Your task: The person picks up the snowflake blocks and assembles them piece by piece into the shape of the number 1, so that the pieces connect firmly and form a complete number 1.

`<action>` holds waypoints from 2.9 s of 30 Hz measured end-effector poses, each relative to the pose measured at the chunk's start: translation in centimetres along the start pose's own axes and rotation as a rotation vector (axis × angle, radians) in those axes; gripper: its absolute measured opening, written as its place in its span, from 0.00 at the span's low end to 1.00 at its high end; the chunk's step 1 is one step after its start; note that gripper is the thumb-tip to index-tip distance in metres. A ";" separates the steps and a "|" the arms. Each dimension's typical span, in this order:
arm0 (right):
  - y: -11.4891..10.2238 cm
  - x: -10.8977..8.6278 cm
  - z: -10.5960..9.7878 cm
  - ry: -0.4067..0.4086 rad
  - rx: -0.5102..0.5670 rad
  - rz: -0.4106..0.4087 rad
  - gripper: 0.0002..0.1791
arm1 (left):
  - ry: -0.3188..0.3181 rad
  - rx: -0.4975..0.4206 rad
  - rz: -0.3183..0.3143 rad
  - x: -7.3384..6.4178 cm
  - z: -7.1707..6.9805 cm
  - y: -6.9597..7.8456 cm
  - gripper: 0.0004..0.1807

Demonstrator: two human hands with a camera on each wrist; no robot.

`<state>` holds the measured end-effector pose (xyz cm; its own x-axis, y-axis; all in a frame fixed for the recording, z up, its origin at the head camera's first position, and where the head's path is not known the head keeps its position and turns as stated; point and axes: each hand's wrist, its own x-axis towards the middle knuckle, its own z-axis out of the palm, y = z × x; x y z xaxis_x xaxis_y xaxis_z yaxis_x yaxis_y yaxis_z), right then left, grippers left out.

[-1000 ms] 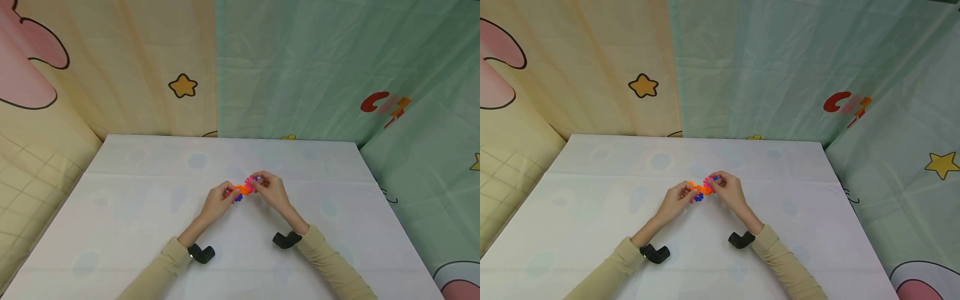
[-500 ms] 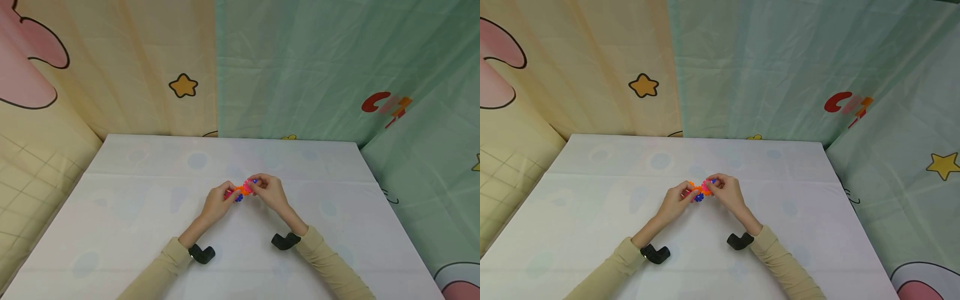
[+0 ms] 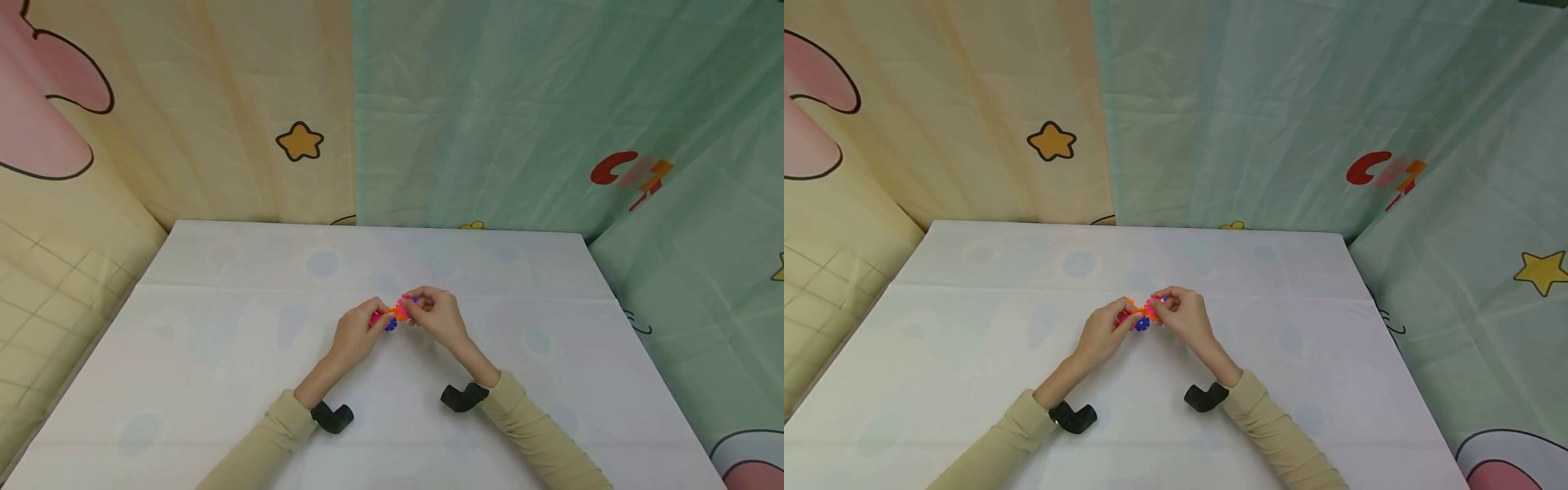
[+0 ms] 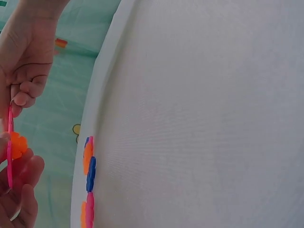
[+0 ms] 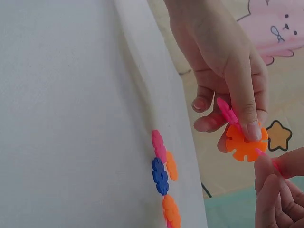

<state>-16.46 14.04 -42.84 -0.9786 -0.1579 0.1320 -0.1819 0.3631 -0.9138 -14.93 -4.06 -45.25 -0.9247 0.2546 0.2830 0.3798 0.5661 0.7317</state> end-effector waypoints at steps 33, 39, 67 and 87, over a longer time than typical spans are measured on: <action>-3.0 -0.6 -1.0 -0.107 -0.026 0.026 0.13 | 0.033 -0.068 -0.061 0.1 0.5 -0.3 0.08; -2.9 -0.7 -0.8 -0.087 -0.008 0.022 0.14 | 0.038 -0.091 -0.050 0.1 0.5 -0.2 0.13; 2.7 1.7 -1.5 0.029 -0.174 0.101 0.11 | 0.081 -0.082 -0.099 -0.2 -0.2 -0.7 0.14; 4.6 3.9 -2.1 -0.060 -0.330 0.146 0.16 | 0.123 -0.174 -0.139 0.1 -0.7 -1.5 0.13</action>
<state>-21.27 17.06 -45.67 -0.9909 -0.1330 -0.0222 -0.0720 0.6610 -0.7469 -15.59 -5.47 -45.89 -0.9680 0.0806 0.2378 0.2486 0.4429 0.8614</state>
